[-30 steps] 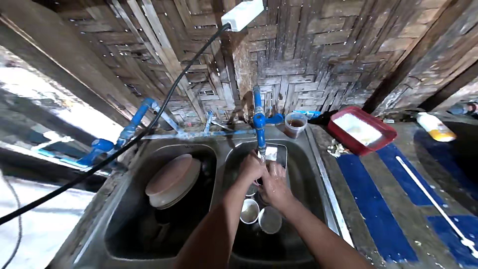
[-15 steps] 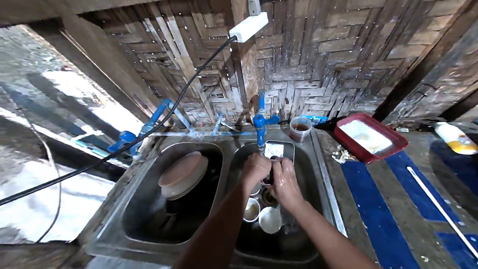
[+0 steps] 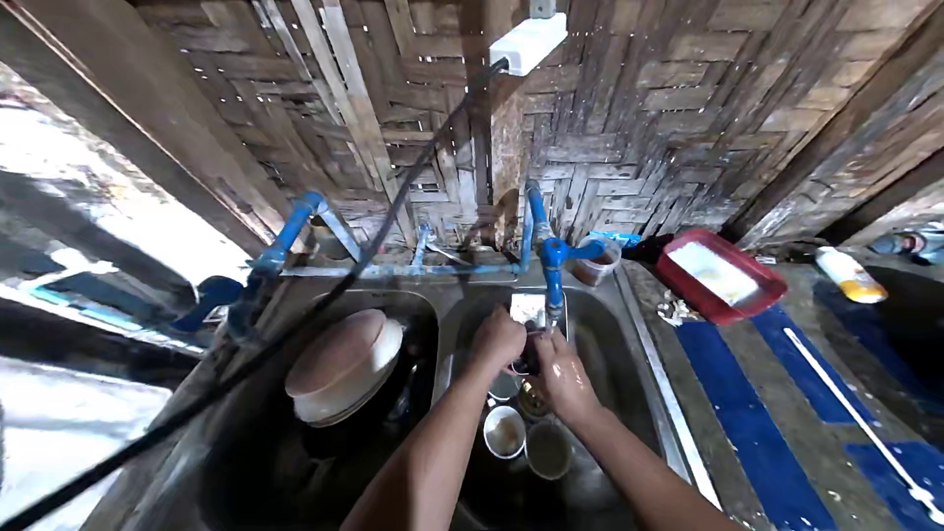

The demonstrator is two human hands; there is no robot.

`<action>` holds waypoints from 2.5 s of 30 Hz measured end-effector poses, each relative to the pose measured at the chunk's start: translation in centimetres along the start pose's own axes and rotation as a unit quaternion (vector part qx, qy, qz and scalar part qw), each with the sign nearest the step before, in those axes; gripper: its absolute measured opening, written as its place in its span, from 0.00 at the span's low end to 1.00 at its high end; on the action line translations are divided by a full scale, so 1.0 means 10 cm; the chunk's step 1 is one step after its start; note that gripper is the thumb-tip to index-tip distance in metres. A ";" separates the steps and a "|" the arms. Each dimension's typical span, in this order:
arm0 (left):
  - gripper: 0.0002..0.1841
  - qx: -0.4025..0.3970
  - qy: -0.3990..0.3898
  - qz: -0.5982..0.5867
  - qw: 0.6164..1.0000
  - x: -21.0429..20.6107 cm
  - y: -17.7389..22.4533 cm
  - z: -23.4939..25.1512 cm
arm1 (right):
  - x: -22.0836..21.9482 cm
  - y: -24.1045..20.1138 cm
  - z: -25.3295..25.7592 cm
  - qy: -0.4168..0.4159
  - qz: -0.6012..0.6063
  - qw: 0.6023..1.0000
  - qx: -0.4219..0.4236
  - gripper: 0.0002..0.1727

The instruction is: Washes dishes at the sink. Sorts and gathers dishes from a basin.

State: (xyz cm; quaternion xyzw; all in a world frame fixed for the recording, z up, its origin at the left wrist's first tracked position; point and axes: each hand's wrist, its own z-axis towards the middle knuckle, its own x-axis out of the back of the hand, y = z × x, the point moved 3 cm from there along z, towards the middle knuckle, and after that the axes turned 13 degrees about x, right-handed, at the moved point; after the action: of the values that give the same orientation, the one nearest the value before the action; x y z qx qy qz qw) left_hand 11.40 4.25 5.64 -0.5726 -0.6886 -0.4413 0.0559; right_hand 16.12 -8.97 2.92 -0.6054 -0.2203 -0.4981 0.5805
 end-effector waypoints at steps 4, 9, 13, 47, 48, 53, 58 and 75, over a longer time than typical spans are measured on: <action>0.28 -0.017 -0.009 0.014 1.000 0.13 -0.02 0.04 | -0.21 -0.11 0.08 0.058 -0.048 0.996 0.049 0.19; 0.29 -0.067 -0.028 0.148 0.986 0.13 -0.09 0.00 | -0.51 -0.28 0.01 0.021 -0.136 0.988 0.074 0.14; 0.26 -0.106 -0.055 0.196 0.973 0.06 -0.12 -0.02 | -0.61 -0.23 -0.05 -0.022 -0.153 0.986 0.055 0.13; 0.23 0.031 0.049 0.046 0.997 -0.49 0.03 -0.39 | 0.05 0.33 -0.34 -0.149 0.028 0.983 0.103 0.32; 0.24 0.036 0.048 0.040 0.997 -0.52 0.04 -0.41 | 0.06 0.35 -0.32 -0.167 0.028 0.980 0.106 0.33; 0.25 0.025 0.080 0.031 0.996 -0.53 0.01 -0.45 | 0.11 0.34 -0.30 -0.189 0.014 0.970 0.149 0.28; 0.29 0.017 0.109 0.048 0.993 -0.39 0.00 -0.50 | 0.00 0.33 -0.22 -0.136 0.018 0.970 0.203 0.30; 0.28 -0.018 0.069 0.079 0.994 -0.03 -0.13 -0.21 | -0.40 0.03 0.00 -0.028 0.122 0.986 0.109 0.21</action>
State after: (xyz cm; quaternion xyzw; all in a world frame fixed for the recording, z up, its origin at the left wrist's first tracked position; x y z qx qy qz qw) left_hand 9.57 2.66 6.03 -0.5946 -0.6276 -0.4860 0.1280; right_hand 14.77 -7.83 -0.68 -0.5746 -0.2141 -0.3797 0.6928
